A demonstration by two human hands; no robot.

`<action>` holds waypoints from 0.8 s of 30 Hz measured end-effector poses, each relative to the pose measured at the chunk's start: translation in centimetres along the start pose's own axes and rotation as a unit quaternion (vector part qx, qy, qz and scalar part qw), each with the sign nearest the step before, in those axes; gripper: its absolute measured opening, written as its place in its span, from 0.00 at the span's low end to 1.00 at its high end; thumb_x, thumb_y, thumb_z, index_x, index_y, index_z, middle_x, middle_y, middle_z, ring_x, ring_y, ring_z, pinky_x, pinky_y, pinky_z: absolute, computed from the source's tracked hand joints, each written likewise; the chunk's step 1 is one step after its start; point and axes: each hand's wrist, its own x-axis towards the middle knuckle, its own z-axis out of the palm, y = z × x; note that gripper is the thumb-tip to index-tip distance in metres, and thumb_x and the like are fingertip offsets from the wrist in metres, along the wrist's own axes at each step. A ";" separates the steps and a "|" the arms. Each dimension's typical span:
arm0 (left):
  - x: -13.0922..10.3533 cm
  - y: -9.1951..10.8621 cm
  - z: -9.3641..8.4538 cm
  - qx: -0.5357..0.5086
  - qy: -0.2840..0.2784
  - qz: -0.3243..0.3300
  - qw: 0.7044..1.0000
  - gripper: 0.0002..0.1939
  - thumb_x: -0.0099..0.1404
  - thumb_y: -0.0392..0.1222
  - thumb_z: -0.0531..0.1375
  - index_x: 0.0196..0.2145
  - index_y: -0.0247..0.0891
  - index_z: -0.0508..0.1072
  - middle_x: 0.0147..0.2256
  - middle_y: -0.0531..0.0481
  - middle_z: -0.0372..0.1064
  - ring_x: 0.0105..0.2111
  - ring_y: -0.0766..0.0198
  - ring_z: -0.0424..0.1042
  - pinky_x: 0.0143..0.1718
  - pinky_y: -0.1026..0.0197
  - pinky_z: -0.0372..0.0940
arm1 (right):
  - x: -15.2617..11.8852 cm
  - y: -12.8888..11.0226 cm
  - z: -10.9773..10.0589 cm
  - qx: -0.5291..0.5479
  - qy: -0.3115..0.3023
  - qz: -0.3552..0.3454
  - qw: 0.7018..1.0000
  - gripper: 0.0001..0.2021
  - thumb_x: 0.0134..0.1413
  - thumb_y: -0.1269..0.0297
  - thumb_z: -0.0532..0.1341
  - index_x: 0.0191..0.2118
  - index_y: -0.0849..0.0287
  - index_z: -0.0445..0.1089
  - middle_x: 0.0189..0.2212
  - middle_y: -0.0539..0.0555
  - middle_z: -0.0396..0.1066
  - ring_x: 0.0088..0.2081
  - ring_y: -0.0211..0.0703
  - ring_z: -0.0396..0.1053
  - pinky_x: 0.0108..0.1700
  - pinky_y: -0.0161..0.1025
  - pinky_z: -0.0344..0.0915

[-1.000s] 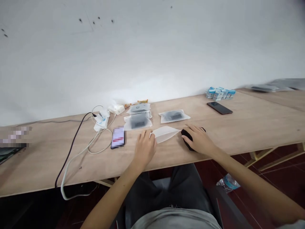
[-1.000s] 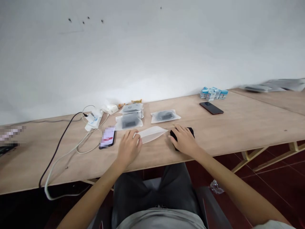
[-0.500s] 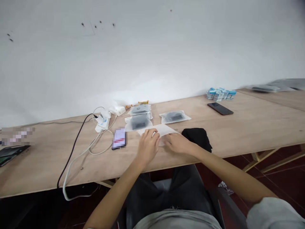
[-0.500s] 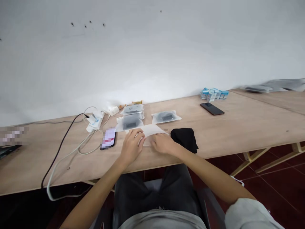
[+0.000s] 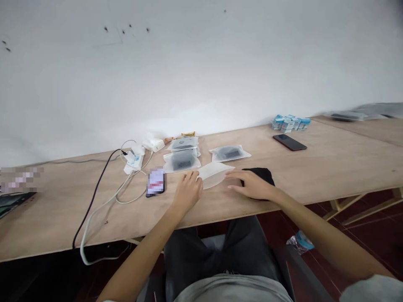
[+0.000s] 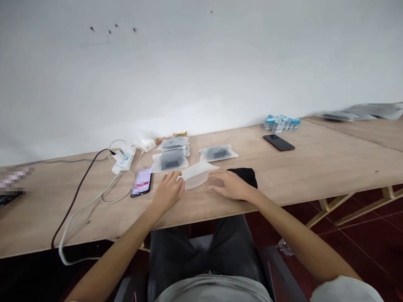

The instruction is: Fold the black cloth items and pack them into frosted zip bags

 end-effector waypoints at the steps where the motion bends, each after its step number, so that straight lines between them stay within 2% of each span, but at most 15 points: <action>1: 0.1 -0.1 0.0 0.000 0.001 -0.001 1.000 0.08 0.68 0.35 0.54 0.34 0.36 0.72 0.43 0.42 0.69 0.44 0.52 0.66 0.41 0.52 0.60 | -1.0 0.6 -0.9 -0.016 -0.001 0.019 1.000 0.24 0.57 0.52 0.60 0.58 0.53 0.67 0.61 0.55 0.64 0.62 0.53 0.60 0.63 0.49 0.56; 3: 0.3 -0.1 -0.1 -0.003 0.004 -0.002 1.000 0.08 0.68 0.35 0.54 0.34 0.36 0.72 0.43 0.42 0.69 0.44 0.52 0.66 0.41 0.52 0.60 | -3.0 2.1 -2.5 -0.064 -0.045 0.070 0.994 0.37 0.48 0.48 0.66 0.64 0.53 0.60 0.67 0.58 0.54 0.66 0.60 0.52 0.65 0.55 0.52; 5: 0.4 0.0 0.0 -0.008 0.009 -0.003 1.000 0.08 0.68 0.35 0.54 0.34 0.35 0.72 0.43 0.42 0.70 0.45 0.53 0.66 0.41 0.52 0.60 | -4.6 3.5 -3.5 -0.098 -0.119 0.134 0.979 0.49 0.39 0.47 0.69 0.67 0.57 0.54 0.69 0.63 0.46 0.68 0.67 0.45 0.66 0.60 0.46; 6: 0.5 0.1 0.0 -0.011 0.012 -0.003 1.000 0.08 0.68 0.35 0.54 0.34 0.35 0.73 0.43 0.42 0.70 0.45 0.53 0.66 0.41 0.52 0.60 | -5.1 4.1 -3.7 -0.104 -0.153 0.158 0.970 0.52 0.37 0.46 0.70 0.68 0.59 0.51 0.69 0.65 0.43 0.68 0.68 0.43 0.66 0.61 0.44; 8: 0.6 0.2 0.1 -0.017 0.020 -0.004 1.000 0.08 0.68 0.35 0.54 0.34 0.35 0.73 0.43 0.42 0.70 0.45 0.53 0.66 0.41 0.52 0.61 | -5.5 5.0 -3.6 -0.096 -0.188 0.178 0.961 0.53 0.40 0.46 0.68 0.69 0.62 0.47 0.70 0.67 0.40 0.68 0.67 0.41 0.66 0.59 0.45; 10: 0.7 0.3 0.1 -0.022 0.026 -0.008 0.999 0.09 0.69 0.35 0.54 0.34 0.35 0.73 0.43 0.42 0.70 0.45 0.53 0.66 0.41 0.52 0.61 | -5.1 5.2 -2.9 -0.089 -0.178 0.169 0.965 0.49 0.46 0.49 0.64 0.69 0.65 0.46 0.70 0.67 0.40 0.68 0.63 0.44 0.66 0.54 0.49; 12: 0.8 0.3 0.0 -0.024 0.029 -0.014 0.999 0.09 0.69 0.36 0.54 0.34 0.35 0.73 0.43 0.42 0.70 0.44 0.53 0.66 0.41 0.52 0.61 | -4.3 5.0 -2.1 -0.110 -0.143 0.153 0.972 0.43 0.49 0.54 0.62 0.68 0.67 0.49 0.68 0.68 0.46 0.67 0.61 0.48 0.65 0.52 0.51; 16: 0.9 0.3 -0.2 -0.021 0.030 -0.023 0.999 0.09 0.69 0.37 0.55 0.34 0.36 0.74 0.44 0.41 0.70 0.44 0.52 0.67 0.41 0.51 0.61 | -2.6 4.1 -0.5 -0.179 -0.083 0.134 0.971 0.29 0.47 0.65 0.61 0.57 0.70 0.64 0.59 0.71 0.62 0.60 0.64 0.60 0.64 0.57 0.48; 18: 0.9 0.2 -0.4 -0.018 0.024 -0.025 0.999 0.09 0.69 0.37 0.55 0.34 0.36 0.74 0.44 0.41 0.70 0.44 0.52 0.66 0.41 0.51 0.61 | -2.0 3.8 0.2 -0.189 -0.066 0.147 0.969 0.24 0.45 0.71 0.60 0.51 0.68 0.66 0.54 0.70 0.67 0.56 0.62 0.64 0.62 0.56 0.51; 24: 0.9 0.5 -0.6 -0.013 0.011 -0.024 1.000 0.10 0.69 0.38 0.53 0.34 0.36 0.74 0.43 0.41 0.70 0.45 0.52 0.66 0.41 0.52 0.60 | -0.9 3.9 1.2 -0.201 -0.024 0.178 0.963 0.28 0.49 0.78 0.56 0.59 0.67 0.61 0.54 0.69 0.69 0.52 0.61 0.68 0.51 0.49 0.61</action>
